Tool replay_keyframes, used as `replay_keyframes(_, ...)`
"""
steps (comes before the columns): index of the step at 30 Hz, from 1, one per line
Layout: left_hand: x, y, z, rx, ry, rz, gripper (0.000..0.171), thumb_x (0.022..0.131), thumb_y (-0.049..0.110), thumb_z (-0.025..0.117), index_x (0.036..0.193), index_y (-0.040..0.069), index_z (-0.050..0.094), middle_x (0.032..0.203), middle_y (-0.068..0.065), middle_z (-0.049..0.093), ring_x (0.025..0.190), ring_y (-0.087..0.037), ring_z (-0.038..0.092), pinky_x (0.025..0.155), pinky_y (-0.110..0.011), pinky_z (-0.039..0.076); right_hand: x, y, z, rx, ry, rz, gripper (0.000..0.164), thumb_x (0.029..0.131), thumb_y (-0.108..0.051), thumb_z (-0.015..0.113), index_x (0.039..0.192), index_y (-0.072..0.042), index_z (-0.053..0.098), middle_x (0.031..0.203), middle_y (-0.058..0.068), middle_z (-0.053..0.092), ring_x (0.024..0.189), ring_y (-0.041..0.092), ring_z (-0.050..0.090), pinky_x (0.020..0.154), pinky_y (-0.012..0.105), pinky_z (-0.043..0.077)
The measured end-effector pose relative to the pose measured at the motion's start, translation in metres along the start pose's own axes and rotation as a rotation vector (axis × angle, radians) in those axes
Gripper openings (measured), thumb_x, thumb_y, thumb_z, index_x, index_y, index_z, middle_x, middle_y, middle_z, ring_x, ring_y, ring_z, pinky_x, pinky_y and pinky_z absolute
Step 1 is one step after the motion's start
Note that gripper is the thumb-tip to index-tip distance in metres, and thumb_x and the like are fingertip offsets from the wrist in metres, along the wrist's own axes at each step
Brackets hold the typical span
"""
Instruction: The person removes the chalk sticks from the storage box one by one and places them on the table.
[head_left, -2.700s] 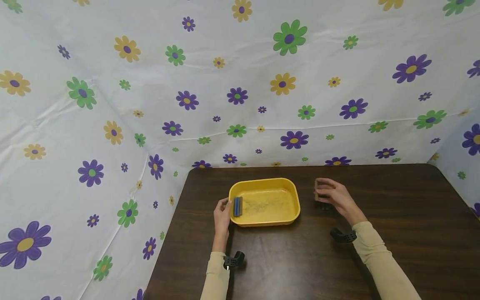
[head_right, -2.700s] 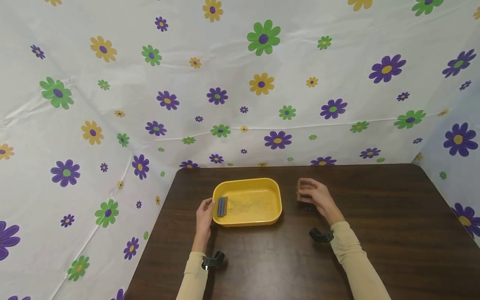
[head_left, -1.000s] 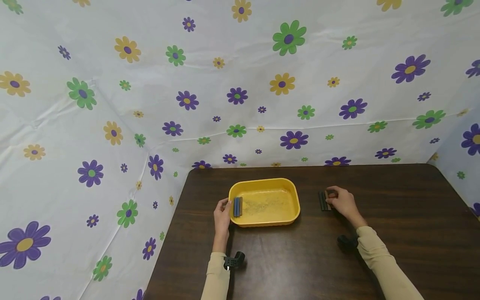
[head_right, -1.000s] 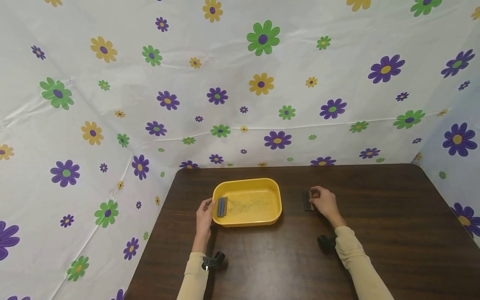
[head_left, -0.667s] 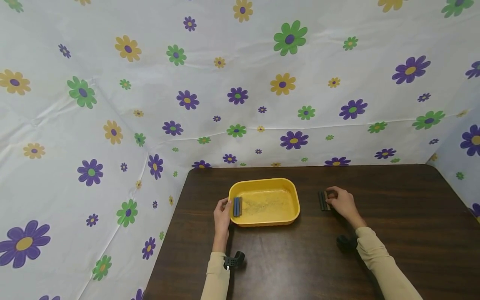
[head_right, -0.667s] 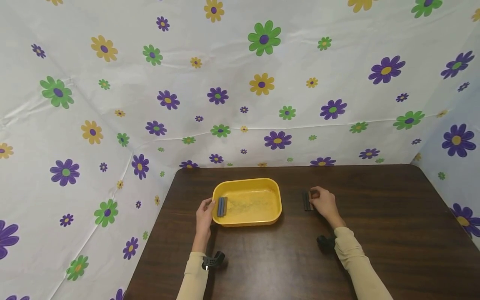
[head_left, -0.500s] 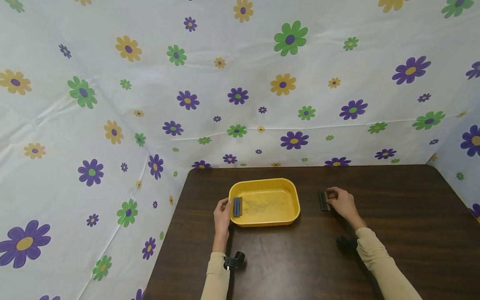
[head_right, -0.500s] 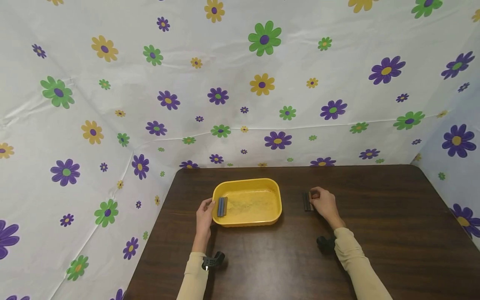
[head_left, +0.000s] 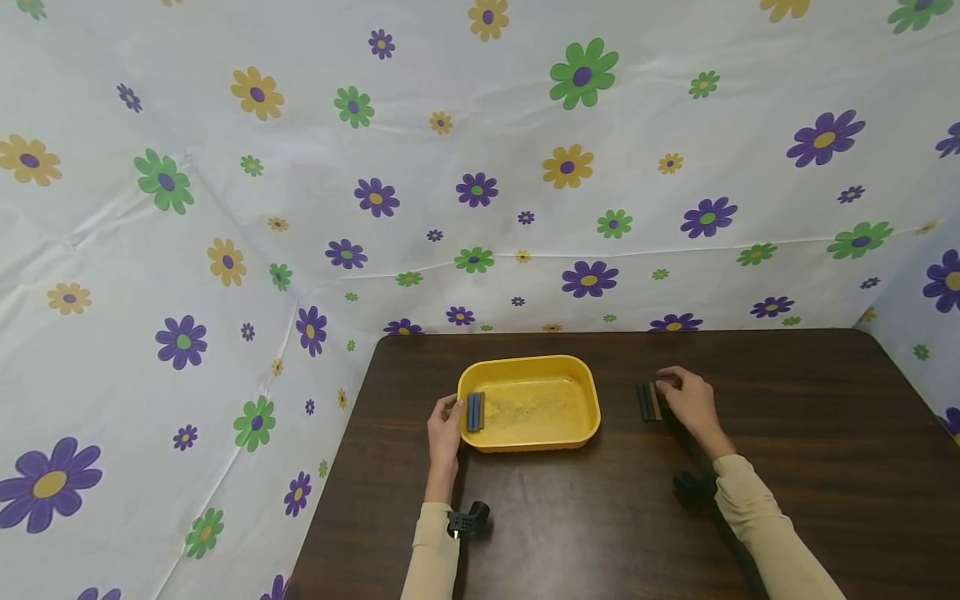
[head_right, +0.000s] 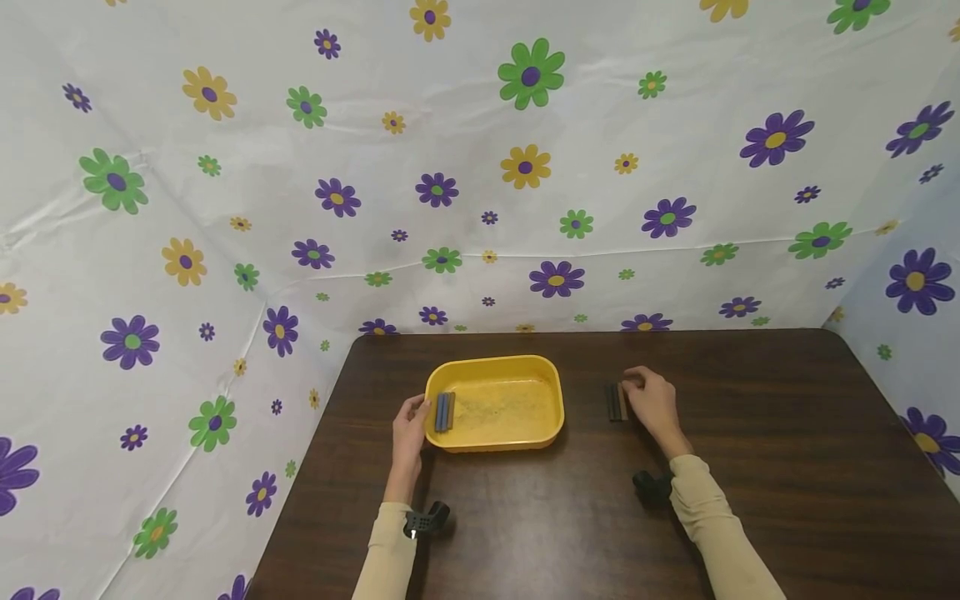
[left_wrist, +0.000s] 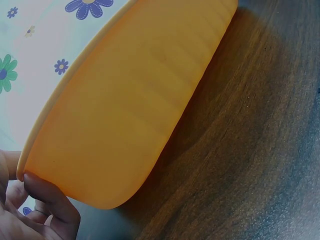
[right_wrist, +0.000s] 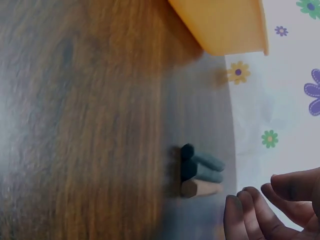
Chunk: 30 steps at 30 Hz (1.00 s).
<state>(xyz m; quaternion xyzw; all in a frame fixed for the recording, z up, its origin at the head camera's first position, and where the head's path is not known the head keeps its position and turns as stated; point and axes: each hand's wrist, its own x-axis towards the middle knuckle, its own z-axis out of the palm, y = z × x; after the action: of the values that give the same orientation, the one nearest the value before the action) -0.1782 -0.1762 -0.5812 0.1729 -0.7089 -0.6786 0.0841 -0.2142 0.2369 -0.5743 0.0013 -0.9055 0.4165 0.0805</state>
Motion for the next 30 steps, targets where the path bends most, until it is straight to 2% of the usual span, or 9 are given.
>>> replay_keyframes(4,0.0,0.0,0.0,0.002,0.0,0.006,0.031,0.106,0.021,0.061,0.129,0.001,0.066,0.085,-0.009,0.054,0.053,-0.011,0.039,0.049,-0.024,0.035,0.0,-0.007,0.0,0.018,0.006,-0.003,0.024,0.102,-0.005,0.061,0.119,0.011,0.068,0.097,0.024,0.07,0.079,0.03,0.063,0.067,0.039,0.046)
replay_keyframes(8,0.0,-0.001,0.0,0.007,0.003,0.01,0.032,0.106,0.022,0.062,0.129,0.0,0.065,0.085,-0.011,0.054,0.052,-0.01,0.039,0.048,-0.024,0.035,-0.002,-0.016,-0.001,0.045,0.01,-0.009,0.025,0.104,-0.009,0.061,0.12,0.009,0.068,0.098,0.022,0.071,0.077,0.025,0.063,0.064,0.035,0.046)
replay_keyframes(14,-0.001,0.003,0.001,0.006,0.008,0.006,0.034,0.107,0.018,0.06,0.132,-0.004,0.063,0.089,-0.022,0.055,0.051,-0.009,0.037,0.048,-0.024,0.034,-0.003,-0.035,-0.003,0.095,-0.001,-0.018,0.028,0.106,-0.014,0.059,0.123,0.006,0.068,0.099,0.022,0.071,0.077,0.034,0.066,0.061,0.03,0.048)
replay_keyframes(16,-0.005,0.01,0.001,0.018,0.005,0.002,0.034,0.107,0.015,0.058,0.133,-0.007,0.061,0.09,-0.027,0.054,0.051,-0.009,0.037,0.048,-0.025,0.034,-0.003,-0.042,-0.003,0.11,-0.013,-0.017,0.029,0.107,-0.015,0.058,0.124,0.006,0.067,0.101,0.023,0.07,0.076,0.036,0.065,0.06,0.03,0.048)
replay_keyframes(19,-0.013,0.027,0.002,0.033,-0.011,-0.007,0.033,0.107,0.011,0.057,0.132,-0.01,0.06,0.093,-0.031,0.054,0.052,-0.01,0.039,0.05,-0.025,0.036,-0.003,-0.052,-0.003,0.11,-0.022,-0.013,0.03,0.108,-0.017,0.057,0.125,0.005,0.067,0.103,0.023,0.07,0.074,0.03,0.061,0.062,0.032,0.047)
replay_keyframes(21,-0.021,0.039,0.002,0.038,-0.021,-0.008,0.033,0.107,0.01,0.057,0.132,-0.011,0.06,0.095,-0.032,0.055,0.053,-0.011,0.04,0.051,-0.025,0.037,-0.003,-0.058,-0.004,0.109,-0.029,-0.014,0.031,0.108,-0.018,0.057,0.126,0.005,0.067,0.105,0.023,0.07,0.076,0.026,0.057,0.064,0.034,0.045)
replay_keyframes(24,-0.027,0.048,0.001,0.036,-0.025,0.011,0.033,0.107,0.01,0.057,0.131,-0.012,0.059,0.095,-0.03,0.056,0.054,-0.01,0.041,0.053,-0.025,0.038,-0.004,-0.066,-0.004,0.121,-0.039,-0.021,0.031,0.108,-0.018,0.057,0.126,0.004,0.067,0.108,0.023,0.07,0.082,0.027,0.058,0.068,0.037,0.046)
replay_keyframes(27,-0.017,0.029,0.002,0.031,-0.007,0.013,0.031,0.107,0.014,0.058,0.13,-0.007,0.062,0.09,-0.02,0.056,0.056,-0.011,0.042,0.052,-0.025,0.038,-0.006,-0.074,-0.002,0.141,-0.049,-0.029,0.031,0.108,-0.019,0.057,0.127,0.004,0.067,0.111,0.024,0.07,0.092,0.033,0.062,0.074,0.04,0.049)
replay_keyframes(30,-0.006,0.009,0.001,0.029,0.009,-0.003,0.03,0.107,0.019,0.06,0.129,-0.001,0.065,0.088,-0.01,0.056,0.056,-0.011,0.042,0.051,-0.024,0.037,-0.007,-0.081,0.001,0.177,-0.063,-0.026,0.03,0.108,-0.018,0.058,0.125,0.004,0.068,0.108,0.023,0.07,0.092,0.038,0.065,0.074,0.037,0.052)
